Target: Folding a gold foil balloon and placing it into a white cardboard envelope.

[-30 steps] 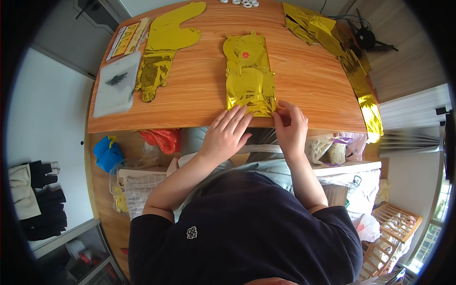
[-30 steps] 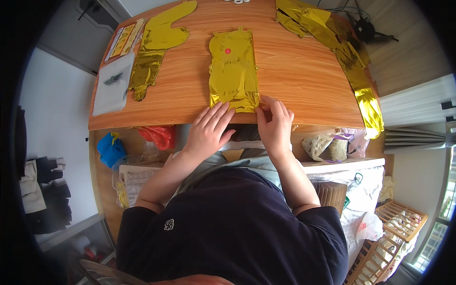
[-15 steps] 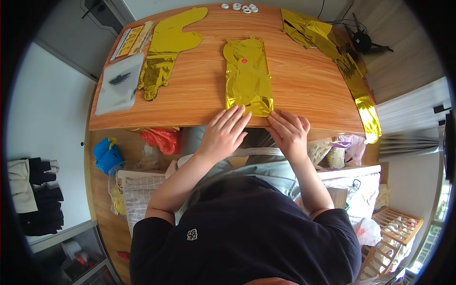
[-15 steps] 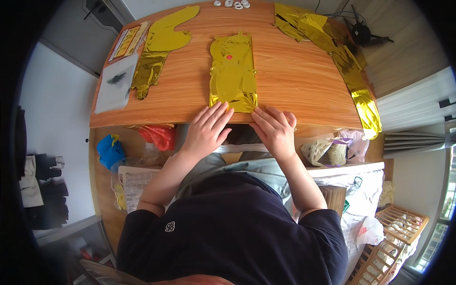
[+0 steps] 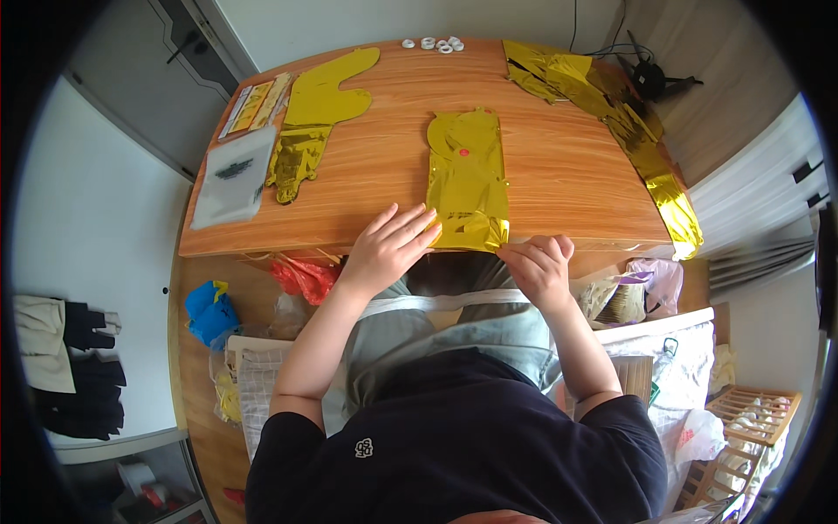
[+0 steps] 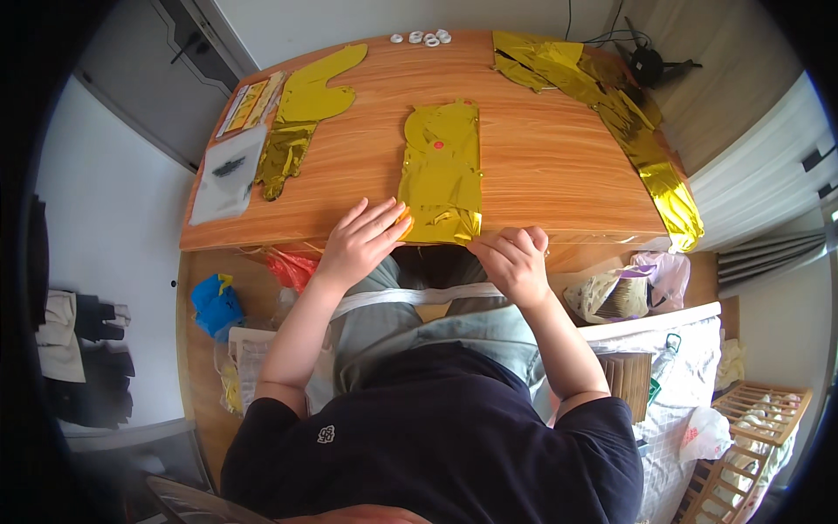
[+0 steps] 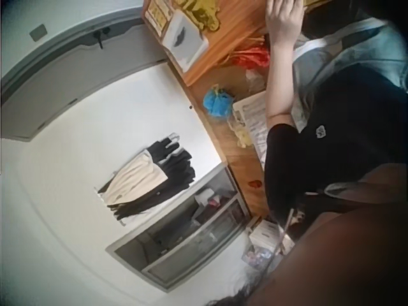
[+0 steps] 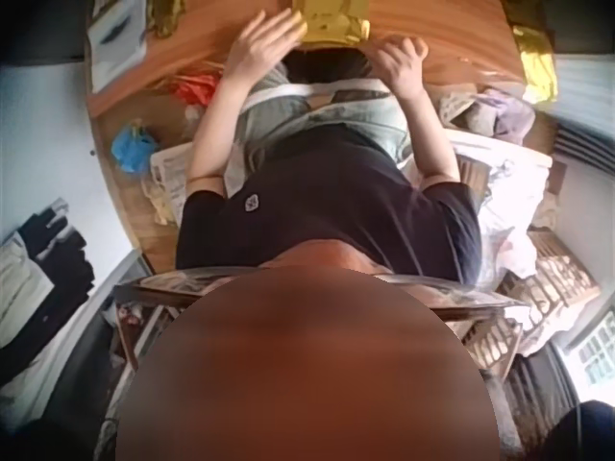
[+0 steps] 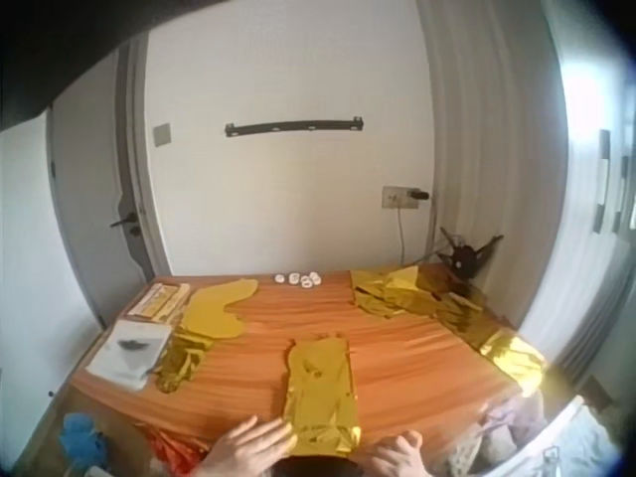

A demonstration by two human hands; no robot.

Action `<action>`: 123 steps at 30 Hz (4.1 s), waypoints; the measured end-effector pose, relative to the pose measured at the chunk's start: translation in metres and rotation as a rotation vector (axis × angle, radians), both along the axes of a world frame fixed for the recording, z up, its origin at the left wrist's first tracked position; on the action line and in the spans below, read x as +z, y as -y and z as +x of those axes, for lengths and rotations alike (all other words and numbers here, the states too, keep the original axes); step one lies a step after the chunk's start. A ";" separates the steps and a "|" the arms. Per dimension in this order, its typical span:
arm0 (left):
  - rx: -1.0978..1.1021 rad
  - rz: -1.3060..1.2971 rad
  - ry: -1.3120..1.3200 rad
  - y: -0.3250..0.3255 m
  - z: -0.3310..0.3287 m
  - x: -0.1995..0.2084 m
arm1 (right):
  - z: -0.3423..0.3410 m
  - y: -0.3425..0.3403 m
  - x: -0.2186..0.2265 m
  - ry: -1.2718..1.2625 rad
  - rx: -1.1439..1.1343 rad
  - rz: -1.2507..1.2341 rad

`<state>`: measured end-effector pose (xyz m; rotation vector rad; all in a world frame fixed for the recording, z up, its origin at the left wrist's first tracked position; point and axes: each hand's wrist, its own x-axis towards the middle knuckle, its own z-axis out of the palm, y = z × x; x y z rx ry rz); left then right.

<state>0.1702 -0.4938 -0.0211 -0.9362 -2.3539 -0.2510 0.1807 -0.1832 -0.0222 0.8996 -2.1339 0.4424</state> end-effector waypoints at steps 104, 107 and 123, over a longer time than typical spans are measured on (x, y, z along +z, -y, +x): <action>-0.173 0.236 0.442 -0.002 -0.037 0.033 | -0.057 0.005 0.029 0.608 0.204 -0.092; -0.191 0.212 0.410 -0.001 -0.036 0.030 | -0.058 0.007 0.037 0.509 0.227 0.002; -0.231 0.167 0.324 0.000 -0.034 0.028 | -0.057 0.007 0.037 0.390 0.237 0.118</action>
